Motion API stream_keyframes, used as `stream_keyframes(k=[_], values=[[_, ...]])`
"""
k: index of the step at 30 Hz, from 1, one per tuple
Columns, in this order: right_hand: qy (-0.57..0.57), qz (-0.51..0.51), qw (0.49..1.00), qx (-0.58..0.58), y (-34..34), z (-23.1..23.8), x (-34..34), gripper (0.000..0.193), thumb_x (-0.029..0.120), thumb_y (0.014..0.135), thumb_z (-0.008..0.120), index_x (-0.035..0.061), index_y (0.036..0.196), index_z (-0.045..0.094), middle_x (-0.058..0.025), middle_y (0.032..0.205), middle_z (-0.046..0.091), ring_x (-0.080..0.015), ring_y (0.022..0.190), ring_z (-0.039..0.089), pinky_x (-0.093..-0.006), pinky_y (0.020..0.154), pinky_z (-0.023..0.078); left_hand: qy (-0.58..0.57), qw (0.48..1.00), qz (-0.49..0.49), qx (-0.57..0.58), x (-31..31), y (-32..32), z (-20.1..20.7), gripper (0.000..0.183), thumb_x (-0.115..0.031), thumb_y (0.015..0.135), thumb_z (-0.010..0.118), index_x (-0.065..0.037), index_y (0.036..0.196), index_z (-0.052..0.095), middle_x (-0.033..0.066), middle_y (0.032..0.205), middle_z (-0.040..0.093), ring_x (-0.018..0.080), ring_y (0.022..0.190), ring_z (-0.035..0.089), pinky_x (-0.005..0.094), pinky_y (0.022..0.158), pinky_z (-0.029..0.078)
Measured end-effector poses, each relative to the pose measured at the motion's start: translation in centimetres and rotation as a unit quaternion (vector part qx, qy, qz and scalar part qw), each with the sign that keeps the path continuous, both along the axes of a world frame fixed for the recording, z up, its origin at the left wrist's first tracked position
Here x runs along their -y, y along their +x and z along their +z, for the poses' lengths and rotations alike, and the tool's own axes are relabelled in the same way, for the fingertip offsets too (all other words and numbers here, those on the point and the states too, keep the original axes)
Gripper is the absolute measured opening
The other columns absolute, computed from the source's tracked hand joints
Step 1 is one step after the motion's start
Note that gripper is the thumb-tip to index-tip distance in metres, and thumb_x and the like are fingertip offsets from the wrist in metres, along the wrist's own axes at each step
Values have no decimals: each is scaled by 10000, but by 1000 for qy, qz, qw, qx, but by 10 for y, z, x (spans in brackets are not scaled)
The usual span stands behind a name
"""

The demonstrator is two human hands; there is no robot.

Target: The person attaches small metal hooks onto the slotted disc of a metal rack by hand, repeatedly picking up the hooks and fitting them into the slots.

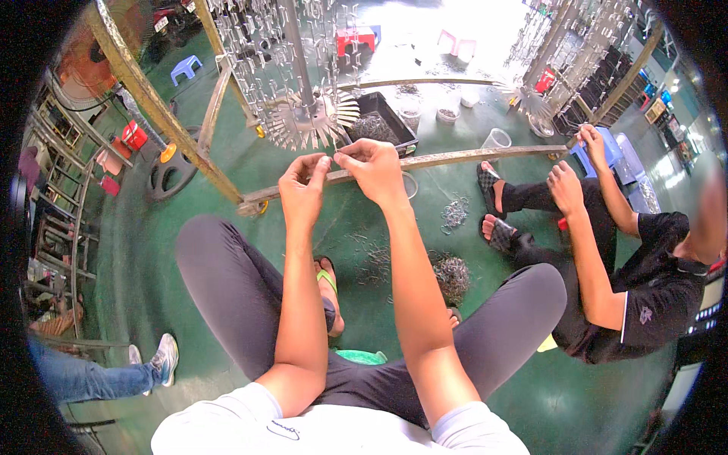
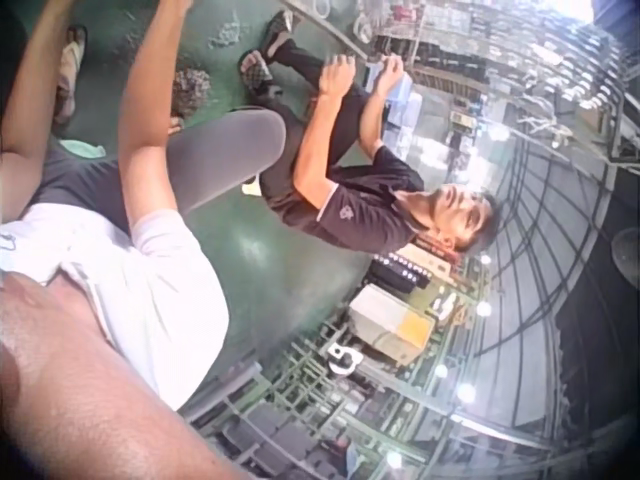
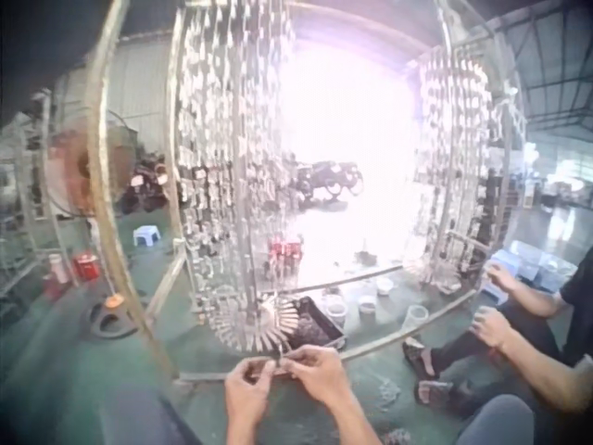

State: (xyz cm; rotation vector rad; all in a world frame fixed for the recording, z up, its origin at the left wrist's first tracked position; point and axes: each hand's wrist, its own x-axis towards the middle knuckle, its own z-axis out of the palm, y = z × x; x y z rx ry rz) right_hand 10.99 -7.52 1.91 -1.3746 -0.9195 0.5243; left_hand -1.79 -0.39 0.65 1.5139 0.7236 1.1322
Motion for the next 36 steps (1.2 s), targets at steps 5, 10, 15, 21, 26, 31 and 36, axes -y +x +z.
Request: stream_keyframes(k=[5,10,15,21,26,31,36], values=[[88,9,995,-48,-13,-16,-7,141,73,865,734,-49,927,703,-26,782,696,-51,700,600,-221,617,482,4,999,-24,37,8,-4,16,230,-153,879,757,16,1033,731,43,890,718,85,821,623,258,757,508],[91,49,993,-52,-19,-27,-9,136,70,869,732,-53,903,683,-43,809,695,-73,740,629,-236,650,510,23,998,-16,52,-3,-6,-2,280,-185,886,757,7,1087,725,64,945,733,100,782,639,262,685,515],[73,98,989,-80,-11,-19,-1,120,46,866,728,-52,914,679,-58,824,693,-99,732,642,-253,653,526,6,996,-50,77,-2,-5,3,228,-144,894,752,9,1062,735,44,926,730,90,781,640,240,693,514],[80,103,988,-80,-8,-16,7,102,23,863,710,-51,927,679,-70,833,700,-114,744,659,-258,677,546,-7,996,-72,49,1,-7,6,205,-121,866,777,15,1016,743,21,891,725,71,768,628,224,662,493],[89,90,985,-117,-9,-18,15,155,40,877,711,-53,1002,705,-79,885,720,-119,777,669,-259,684,562,1,995,-69,71,4,-5,-1,240,-155,861,783,22,1015,738,47,872,731,90,733,625,252,663,503],[65,112,984,-123,-10,-14,21,190,36,876,715,-65,1037,696,-92,909,722,-126,782,673,-269,703,571,31,997,-33,55,2,-3,-10,221,-153,848,790,21,976,744,49,860,723,86,769,612,251,693,489],[53,146,944,-292,-7,-5,22,161,-2,889,682,-65,1036,670,-131,954,701,-212,834,698,-353,769,610,73,997,-18,30,5,-2,6,230,-160,843,793,36,949,736,48,816,715,80,747,600,249,685,484]])
